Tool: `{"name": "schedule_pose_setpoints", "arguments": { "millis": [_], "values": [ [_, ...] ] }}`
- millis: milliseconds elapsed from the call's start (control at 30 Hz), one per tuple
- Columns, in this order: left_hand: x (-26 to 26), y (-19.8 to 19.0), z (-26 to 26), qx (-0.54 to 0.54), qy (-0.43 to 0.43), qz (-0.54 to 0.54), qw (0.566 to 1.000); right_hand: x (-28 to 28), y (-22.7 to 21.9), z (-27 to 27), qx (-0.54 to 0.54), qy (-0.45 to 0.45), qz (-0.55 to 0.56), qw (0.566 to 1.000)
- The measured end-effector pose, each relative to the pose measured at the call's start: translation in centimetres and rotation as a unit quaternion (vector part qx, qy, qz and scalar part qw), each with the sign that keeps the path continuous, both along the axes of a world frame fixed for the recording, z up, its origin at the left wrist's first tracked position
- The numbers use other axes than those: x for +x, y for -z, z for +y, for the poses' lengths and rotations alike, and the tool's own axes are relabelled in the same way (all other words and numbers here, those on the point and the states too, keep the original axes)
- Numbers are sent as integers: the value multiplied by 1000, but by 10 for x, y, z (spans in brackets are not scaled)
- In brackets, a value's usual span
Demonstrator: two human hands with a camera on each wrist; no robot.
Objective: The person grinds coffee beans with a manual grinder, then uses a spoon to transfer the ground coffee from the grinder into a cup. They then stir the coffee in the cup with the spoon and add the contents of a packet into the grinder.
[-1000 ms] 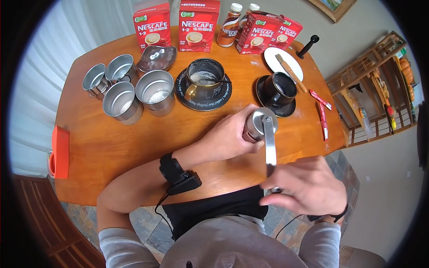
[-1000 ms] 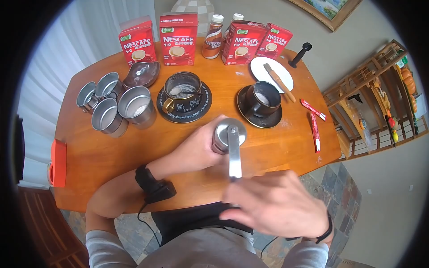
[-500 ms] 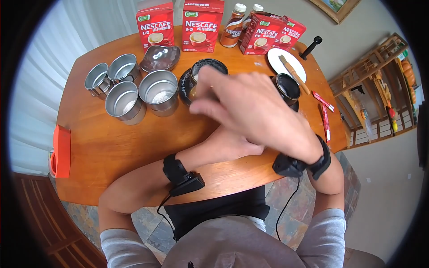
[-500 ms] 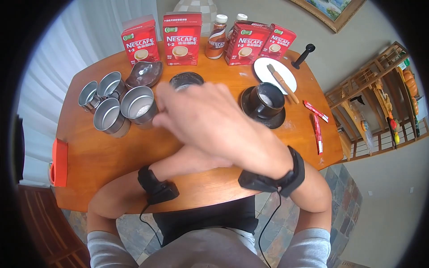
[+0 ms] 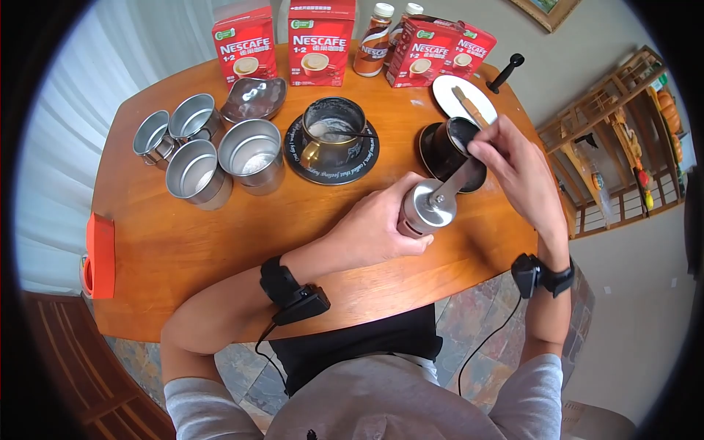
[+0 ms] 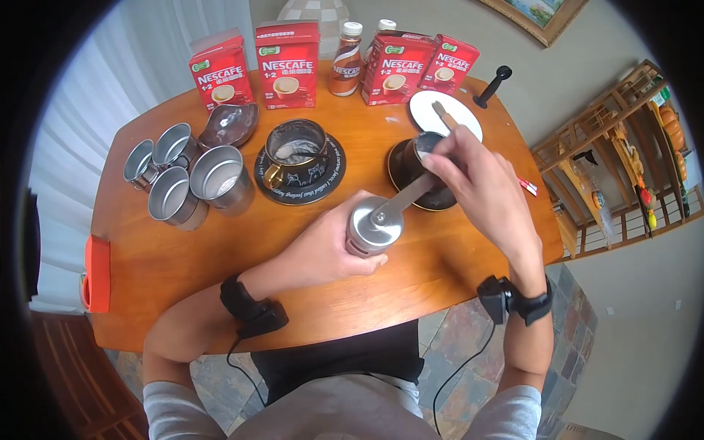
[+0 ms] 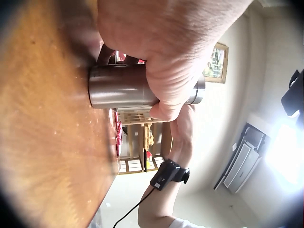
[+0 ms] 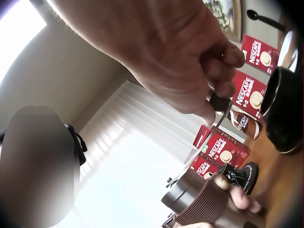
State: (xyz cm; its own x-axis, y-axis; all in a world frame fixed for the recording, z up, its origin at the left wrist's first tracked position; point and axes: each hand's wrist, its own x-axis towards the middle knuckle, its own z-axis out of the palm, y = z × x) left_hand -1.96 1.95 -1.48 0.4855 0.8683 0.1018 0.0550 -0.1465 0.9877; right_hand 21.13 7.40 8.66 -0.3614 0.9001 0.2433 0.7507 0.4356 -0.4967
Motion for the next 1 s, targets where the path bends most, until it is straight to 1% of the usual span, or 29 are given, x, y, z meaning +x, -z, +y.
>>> {"name": "schedule_pose_setpoints", "arguments": {
  "millis": [100, 200, 333, 433, 467, 533, 567, 633, 667, 733, 767, 800, 867, 967, 1000],
  "values": [
    [1, -1, -1, 2, -2, 2, 1000, 22, -2, -28, 4, -4, -3, 1000],
    [0, 0, 0, 4, -4, 1, 1000, 31, -19, -60, -63, 9, -42, 997],
    [0, 3, 1, 18, -6, -5, 1000, 30, -27, -92, -107, 15, -56, 993],
    [0, 2, 0, 16, -7, -11, 1000, 28, -31, -109, -107, -108, -77, 985],
    [1, 5, 0, 42, -15, -12, 999, 22, -35, -111, -101, -173, -98, 975],
    [3, 12, 2, 91, -31, -13, 995, -1, -36, -115, -58, -259, -112, 958],
    [3, 10, 1, 67, -23, -12, 997, -13, -36, -116, -36, -301, -118, 946],
    [1, 3, 0, 17, -9, -9, 1000, -35, -38, -113, -30, -336, -122, 933],
    [1, 4, 0, 20, -10, -13, 1000, -46, -38, -110, -26, -355, -124, 926],
    [1, 7, -2, 27, -14, -20, 999, -65, -35, -103, -10, -368, -125, 921],
    [-4, -3, -8, -62, -10, -91, 994, -75, -33, -99, -3, -374, -125, 919],
    [-12, -16, -18, -151, -5, -161, 975, -86, -26, -93, 15, -372, -103, 922],
    [-16, -23, -22, -210, 6, -189, 959, -107, -12, -78, 50, -367, -58, 927],
    [-11, -13, -16, -122, 24, -66, 990, -133, -21, -57, -16, -304, -126, 944],
    [-8, -8, -12, -92, 30, -24, 995, -136, -19, -44, 25, -292, -125, 948]
  ]
}}
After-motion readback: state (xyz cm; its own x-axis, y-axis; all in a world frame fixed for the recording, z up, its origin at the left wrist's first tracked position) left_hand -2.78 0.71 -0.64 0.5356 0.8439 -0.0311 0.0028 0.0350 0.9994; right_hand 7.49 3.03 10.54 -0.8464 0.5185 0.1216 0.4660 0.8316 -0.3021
